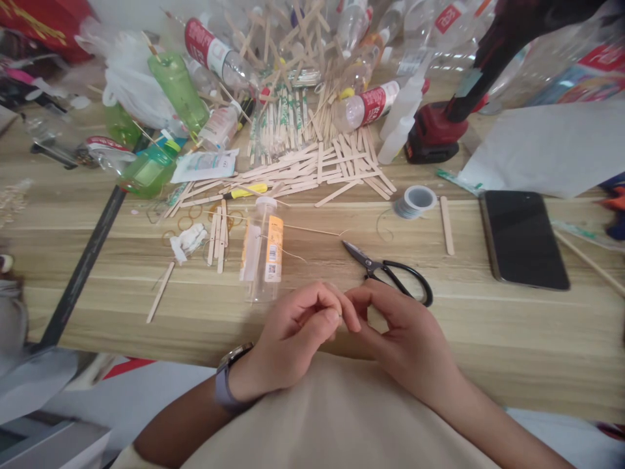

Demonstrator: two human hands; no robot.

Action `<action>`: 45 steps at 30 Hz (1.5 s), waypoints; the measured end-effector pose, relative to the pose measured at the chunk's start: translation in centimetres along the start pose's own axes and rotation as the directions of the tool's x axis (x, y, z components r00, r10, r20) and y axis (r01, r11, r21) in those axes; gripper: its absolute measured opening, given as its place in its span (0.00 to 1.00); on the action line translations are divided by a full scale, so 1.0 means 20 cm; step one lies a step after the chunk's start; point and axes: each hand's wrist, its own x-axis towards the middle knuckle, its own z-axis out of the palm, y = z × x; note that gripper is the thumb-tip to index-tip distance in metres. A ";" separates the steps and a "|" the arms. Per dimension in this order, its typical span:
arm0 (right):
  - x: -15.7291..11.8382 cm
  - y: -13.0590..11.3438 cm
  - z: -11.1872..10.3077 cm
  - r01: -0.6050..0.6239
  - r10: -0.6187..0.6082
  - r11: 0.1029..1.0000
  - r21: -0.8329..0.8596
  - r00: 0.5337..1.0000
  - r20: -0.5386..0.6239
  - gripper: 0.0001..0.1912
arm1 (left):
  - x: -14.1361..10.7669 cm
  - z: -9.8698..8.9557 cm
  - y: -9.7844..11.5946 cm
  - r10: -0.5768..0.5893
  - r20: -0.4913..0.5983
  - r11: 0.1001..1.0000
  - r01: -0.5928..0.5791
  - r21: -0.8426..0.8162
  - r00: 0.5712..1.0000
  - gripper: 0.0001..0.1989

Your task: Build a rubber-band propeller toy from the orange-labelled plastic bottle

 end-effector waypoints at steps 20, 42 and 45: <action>-0.02 0.00 0.06 0.216 -0.219 0.927 -0.306 0.975 0.025 0.08 | -0.04 0.03 0.02 -0.044 -0.047 0.931 0.058 0.360 0.998 0.13; -0.03 0.03 0.05 0.236 -0.245 0.943 -0.236 0.969 -0.008 0.09 | -0.04 0.01 0.02 0.045 -0.030 0.951 -0.034 0.309 0.999 0.12; -0.03 0.05 0.04 0.156 -0.164 0.965 -0.212 0.986 -0.023 0.07 | -0.03 -0.01 0.03 0.066 -0.065 0.958 -0.045 0.284 0.996 0.12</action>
